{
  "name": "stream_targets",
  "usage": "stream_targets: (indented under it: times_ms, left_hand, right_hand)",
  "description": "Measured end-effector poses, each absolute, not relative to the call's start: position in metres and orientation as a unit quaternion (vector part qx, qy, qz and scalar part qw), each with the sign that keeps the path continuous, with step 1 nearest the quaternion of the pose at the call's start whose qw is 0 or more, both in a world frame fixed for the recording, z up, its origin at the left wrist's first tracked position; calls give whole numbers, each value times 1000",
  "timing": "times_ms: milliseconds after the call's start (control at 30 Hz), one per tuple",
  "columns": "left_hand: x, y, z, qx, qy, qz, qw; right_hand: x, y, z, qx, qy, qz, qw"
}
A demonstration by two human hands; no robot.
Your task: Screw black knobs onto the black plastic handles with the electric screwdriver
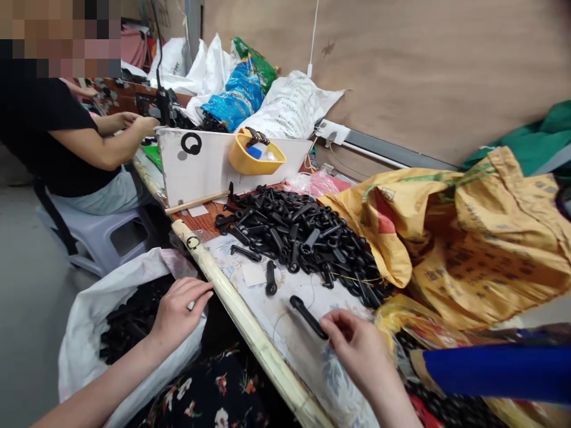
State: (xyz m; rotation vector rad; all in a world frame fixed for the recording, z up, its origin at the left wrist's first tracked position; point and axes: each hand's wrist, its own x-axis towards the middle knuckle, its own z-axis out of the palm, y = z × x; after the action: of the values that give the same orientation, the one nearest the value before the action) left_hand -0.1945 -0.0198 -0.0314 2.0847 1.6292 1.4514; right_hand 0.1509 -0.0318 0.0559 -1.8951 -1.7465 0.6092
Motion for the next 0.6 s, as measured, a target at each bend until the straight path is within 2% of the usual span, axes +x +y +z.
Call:
stream_targets:
  times_ms: [133, 333, 467, 600]
  left_hand:
    - [-167, -23, -9, 716, 465, 514, 88]
    - [-143, -24, 45, 733, 377, 550, 135]
    - [-134, -28, 63, 747, 343, 547, 158]
    - [-117, -34, 49, 772, 329, 497, 221]
  right_hand:
    - [150, -79, 20, -676, -669, 109, 289]
    - [169, -100, -24, -637, -712, 10, 295]
    - [173, -106, -34, -645, -695, -10, 318]
    - [168, -115, -34, -685, -648, -1, 333]
